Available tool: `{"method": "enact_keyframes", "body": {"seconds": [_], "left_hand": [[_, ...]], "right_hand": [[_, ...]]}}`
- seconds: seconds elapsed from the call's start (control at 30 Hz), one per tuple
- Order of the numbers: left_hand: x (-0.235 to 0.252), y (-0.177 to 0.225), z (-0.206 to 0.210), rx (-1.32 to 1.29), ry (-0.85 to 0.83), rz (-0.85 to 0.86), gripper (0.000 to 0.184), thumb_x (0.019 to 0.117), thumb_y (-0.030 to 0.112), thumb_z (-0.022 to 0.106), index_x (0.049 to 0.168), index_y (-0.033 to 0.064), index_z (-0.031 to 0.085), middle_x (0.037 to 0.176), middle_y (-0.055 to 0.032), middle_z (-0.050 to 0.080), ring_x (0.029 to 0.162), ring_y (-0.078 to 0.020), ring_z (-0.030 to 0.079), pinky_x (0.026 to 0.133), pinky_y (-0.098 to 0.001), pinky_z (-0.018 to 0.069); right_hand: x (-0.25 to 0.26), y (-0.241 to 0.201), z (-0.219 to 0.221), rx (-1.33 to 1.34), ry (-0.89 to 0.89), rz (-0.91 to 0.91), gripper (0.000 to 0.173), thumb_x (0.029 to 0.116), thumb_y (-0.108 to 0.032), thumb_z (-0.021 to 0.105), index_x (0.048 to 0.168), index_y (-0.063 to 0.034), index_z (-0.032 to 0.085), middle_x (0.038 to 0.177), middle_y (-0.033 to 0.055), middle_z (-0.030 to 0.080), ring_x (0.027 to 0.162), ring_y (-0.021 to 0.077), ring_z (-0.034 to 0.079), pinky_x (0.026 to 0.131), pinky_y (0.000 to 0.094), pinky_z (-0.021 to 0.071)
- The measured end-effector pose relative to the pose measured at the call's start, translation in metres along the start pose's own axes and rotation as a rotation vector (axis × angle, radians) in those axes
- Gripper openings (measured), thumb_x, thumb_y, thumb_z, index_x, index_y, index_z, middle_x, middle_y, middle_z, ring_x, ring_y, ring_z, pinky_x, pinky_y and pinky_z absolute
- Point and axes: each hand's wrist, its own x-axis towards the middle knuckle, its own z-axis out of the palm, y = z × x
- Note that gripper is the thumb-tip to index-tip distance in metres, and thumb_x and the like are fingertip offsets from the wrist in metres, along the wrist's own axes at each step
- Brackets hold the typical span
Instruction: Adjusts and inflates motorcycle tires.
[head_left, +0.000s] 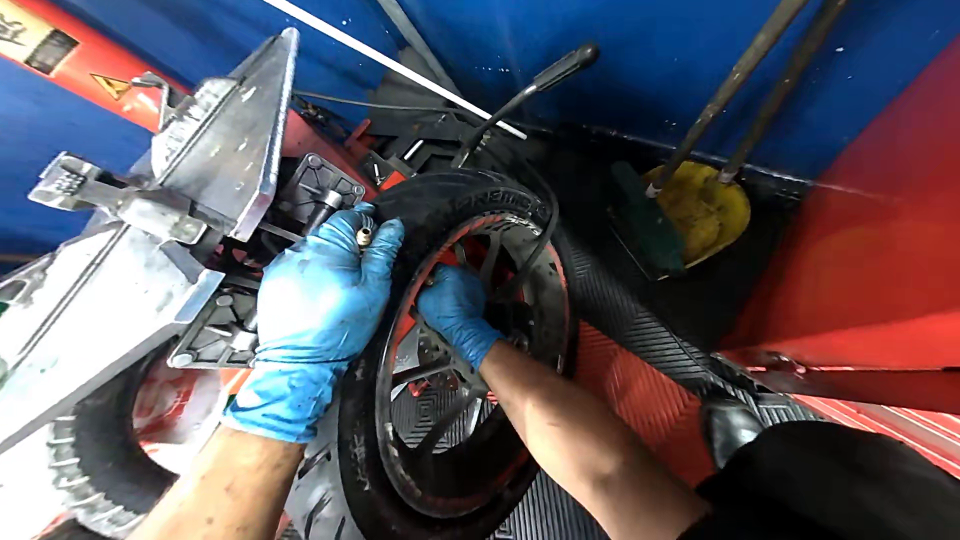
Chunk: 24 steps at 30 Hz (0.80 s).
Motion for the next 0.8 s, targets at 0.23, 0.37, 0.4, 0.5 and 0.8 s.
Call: {"method": "enact_keyframes", "body": {"seconds": [0.23, 0.37, 0.4, 0.5, 0.8], "left_hand": [[0.0, 0.0, 0.0, -0.053, -0.01, -0.027, 0.052, 0.1056, 0.058, 0.039, 0.123, 0.0179, 0.067, 0.109, -0.0166, 0.072, 0.103, -0.0399, 0.069, 0.078, -0.0703, 0.0479], [-0.001, 0.001, -0.002, -0.084, -0.001, -0.034, 0.049, 0.106, 0.055, 0.041, 0.124, 0.0172, 0.066, 0.106, -0.0183, 0.072, 0.1, -0.0418, 0.069, 0.076, -0.0709, 0.0479], [-0.004, 0.002, -0.004, -0.094, -0.01, -0.033, 0.048, 0.1069, 0.054, 0.042, 0.124, 0.016, 0.066, 0.103, -0.0192, 0.071, 0.096, -0.0427, 0.069, 0.074, -0.0707, 0.0479], [-0.003, 0.0, -0.003, -0.098, -0.009, -0.021, 0.049, 0.1069, 0.055, 0.04, 0.124, 0.0169, 0.066, 0.105, -0.0179, 0.071, 0.098, -0.0411, 0.069, 0.075, -0.0701, 0.0482], [0.0, 0.001, -0.001, -0.081, 0.017, 0.0, 0.049, 0.1063, 0.054, 0.041, 0.126, 0.0173, 0.067, 0.115, -0.0177, 0.072, 0.108, -0.0405, 0.069, 0.083, -0.0709, 0.0476]], "right_hand": [[0.001, -0.001, 0.0, 0.081, -0.01, -0.006, 0.019, 0.0856, -0.035, 0.071, 0.08, -0.0165, 0.071, 0.076, 0.0046, 0.07, 0.077, 0.026, 0.07, 0.062, 0.0551, 0.052], [-0.001, -0.002, -0.001, 0.088, -0.012, -0.031, 0.019, 0.0854, -0.034, 0.071, 0.081, -0.0156, 0.07, 0.076, 0.0053, 0.069, 0.076, 0.0261, 0.069, 0.061, 0.0547, 0.0519], [-0.004, 0.0, -0.001, 0.102, -0.012, -0.047, 0.019, 0.0858, -0.032, 0.073, 0.081, -0.0145, 0.069, 0.076, 0.0066, 0.068, 0.075, 0.0272, 0.069, 0.059, 0.0549, 0.0517], [-0.005, 0.0, -0.001, 0.091, -0.019, -0.04, 0.018, 0.0847, -0.033, 0.073, 0.08, -0.0159, 0.069, 0.075, 0.0063, 0.068, 0.074, 0.0269, 0.068, 0.057, 0.054, 0.0514], [-0.007, -0.002, -0.002, 0.079, 0.001, -0.065, 0.017, 0.0868, -0.03, 0.072, 0.083, -0.0138, 0.069, 0.077, 0.0088, 0.069, 0.075, 0.0296, 0.069, 0.058, 0.0561, 0.0519]]}}
